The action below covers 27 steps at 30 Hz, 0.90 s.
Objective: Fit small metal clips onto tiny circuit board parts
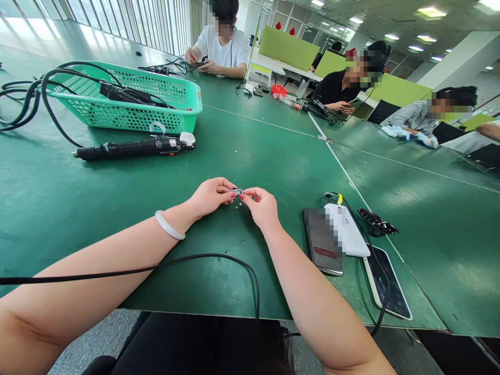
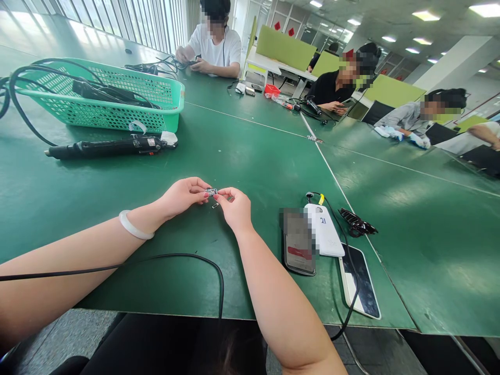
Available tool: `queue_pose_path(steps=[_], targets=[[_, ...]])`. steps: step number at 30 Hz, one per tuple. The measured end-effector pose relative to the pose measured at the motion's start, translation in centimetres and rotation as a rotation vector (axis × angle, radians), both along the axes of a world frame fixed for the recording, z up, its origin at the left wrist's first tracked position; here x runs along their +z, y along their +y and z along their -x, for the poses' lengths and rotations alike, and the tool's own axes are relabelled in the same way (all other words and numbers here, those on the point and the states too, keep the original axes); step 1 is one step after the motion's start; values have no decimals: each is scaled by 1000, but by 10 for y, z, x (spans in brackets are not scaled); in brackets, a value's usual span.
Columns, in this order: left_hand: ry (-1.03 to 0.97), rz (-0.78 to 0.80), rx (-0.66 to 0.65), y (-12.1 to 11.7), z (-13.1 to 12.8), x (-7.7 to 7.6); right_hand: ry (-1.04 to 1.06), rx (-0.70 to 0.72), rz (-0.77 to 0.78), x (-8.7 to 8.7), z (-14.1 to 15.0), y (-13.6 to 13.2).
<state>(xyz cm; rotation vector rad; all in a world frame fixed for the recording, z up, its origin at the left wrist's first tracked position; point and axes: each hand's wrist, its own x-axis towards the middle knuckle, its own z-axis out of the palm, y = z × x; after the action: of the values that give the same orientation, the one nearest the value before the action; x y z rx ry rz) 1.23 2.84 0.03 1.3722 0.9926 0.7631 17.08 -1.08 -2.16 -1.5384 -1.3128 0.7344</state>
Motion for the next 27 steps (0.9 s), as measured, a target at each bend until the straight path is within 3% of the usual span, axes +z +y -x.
queue_pose_path(steps=[8,17,27], targets=[[53,-15,40,-1,-1,3,-3,-55,6,5,-9,0],[42,-5,77,-1,-2,3,-527,89,46,9,5,-12],[51,-11,57,1,-1,-2,-639,127,57,8,-7,-9]])
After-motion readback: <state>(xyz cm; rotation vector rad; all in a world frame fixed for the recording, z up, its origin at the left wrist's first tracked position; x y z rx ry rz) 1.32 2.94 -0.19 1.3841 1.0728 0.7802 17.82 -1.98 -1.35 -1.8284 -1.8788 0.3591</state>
